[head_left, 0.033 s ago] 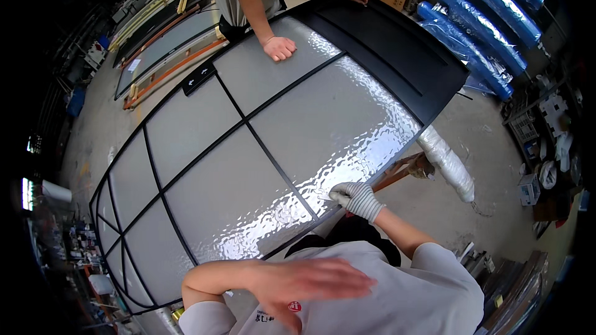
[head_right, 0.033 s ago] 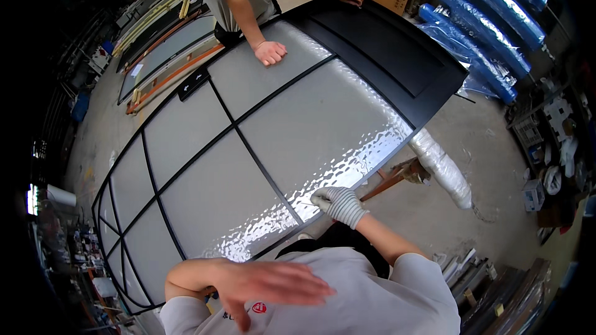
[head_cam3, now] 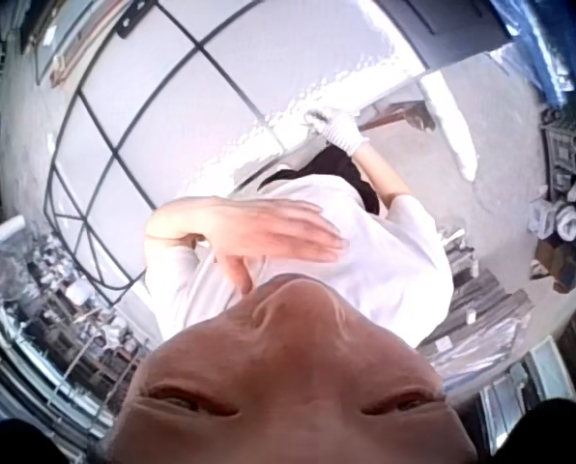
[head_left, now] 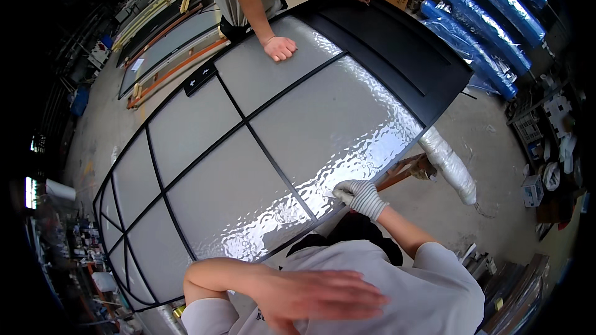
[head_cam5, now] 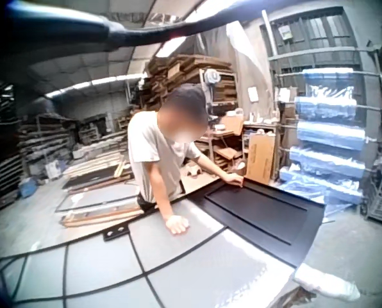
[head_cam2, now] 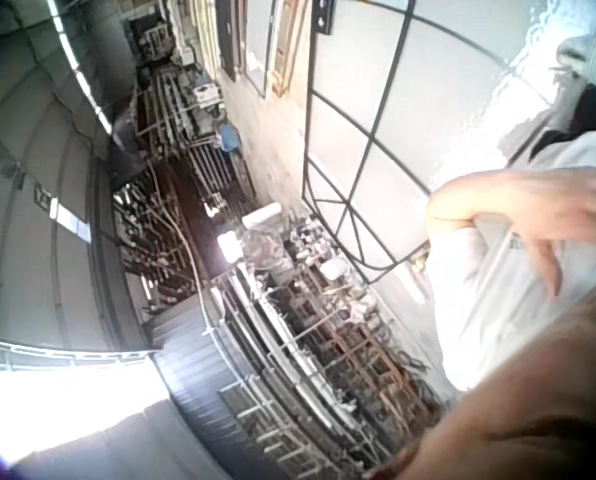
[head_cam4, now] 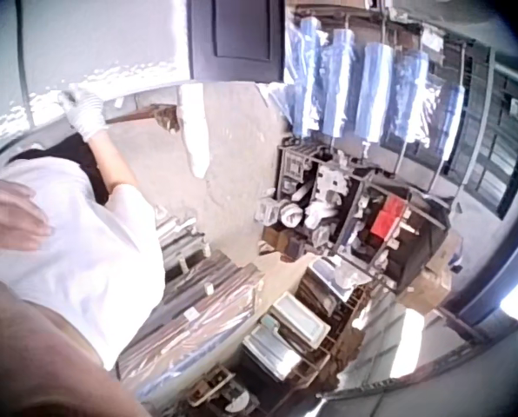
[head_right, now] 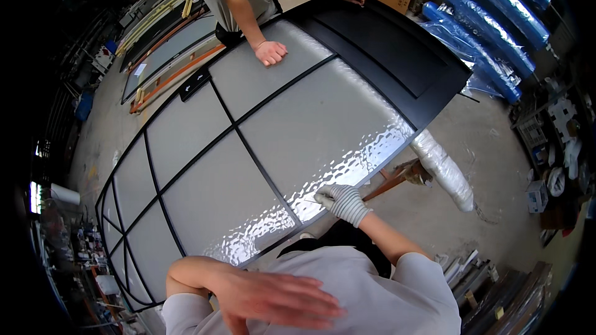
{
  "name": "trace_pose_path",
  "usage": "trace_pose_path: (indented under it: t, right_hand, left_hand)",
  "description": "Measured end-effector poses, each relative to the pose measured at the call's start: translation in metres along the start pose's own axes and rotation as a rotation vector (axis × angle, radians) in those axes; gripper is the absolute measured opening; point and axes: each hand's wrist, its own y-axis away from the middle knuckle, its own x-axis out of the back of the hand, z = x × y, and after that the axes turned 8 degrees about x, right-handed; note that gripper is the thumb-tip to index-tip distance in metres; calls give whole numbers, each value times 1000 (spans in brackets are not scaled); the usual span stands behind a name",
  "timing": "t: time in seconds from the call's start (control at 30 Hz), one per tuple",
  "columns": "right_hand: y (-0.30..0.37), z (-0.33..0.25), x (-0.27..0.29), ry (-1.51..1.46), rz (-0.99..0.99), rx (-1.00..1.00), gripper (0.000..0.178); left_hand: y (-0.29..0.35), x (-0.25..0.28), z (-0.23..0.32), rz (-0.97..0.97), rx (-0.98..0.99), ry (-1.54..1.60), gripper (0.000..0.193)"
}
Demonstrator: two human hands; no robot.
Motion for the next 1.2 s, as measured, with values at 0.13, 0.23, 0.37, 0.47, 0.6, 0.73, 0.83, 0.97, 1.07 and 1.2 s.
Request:
trace_pose_path:
  t: [0.13,0.23,0.37,0.47,0.6,0.73,0.83,0.97,1.07,1.2]
  right_hand:
    - [-17,38,48,178,18,104,32]
    - [-37,77,73,386,-88,203,32]
    - [-43,96,94,440,-194,216,29]
    - [-44,98,91,472,-241,252,29]
    - [-45,91,99,434,-213,288,33]
    - [-47,93,97,421,-227,243,32]
    - [-48,95,98,411,-233,229,32]
    - [-48,92,95,455,-195,241,31]
    - [-47,93,94,451,-178,221,29]
    - [-43,91,84,483,-128,257,27]
  left_hand:
    - [-108,21,1,-150,-78,45,89]
    - [-171,39,-16,-166,-116,13,84]
    - [-217,58,-36,-182,-173,-49,76]
    - [-232,68,-47,-196,-214,-110,70]
    - [-233,76,-48,-196,-292,-218,63]
    - [-229,83,-47,-228,-381,-342,56]
    - [-215,89,-43,-279,-477,-455,50]
    - [-191,102,-32,-407,-656,-669,43]
    - [-171,117,-12,-242,-788,-824,30]
    - [-144,106,10,372,-932,-555,28]
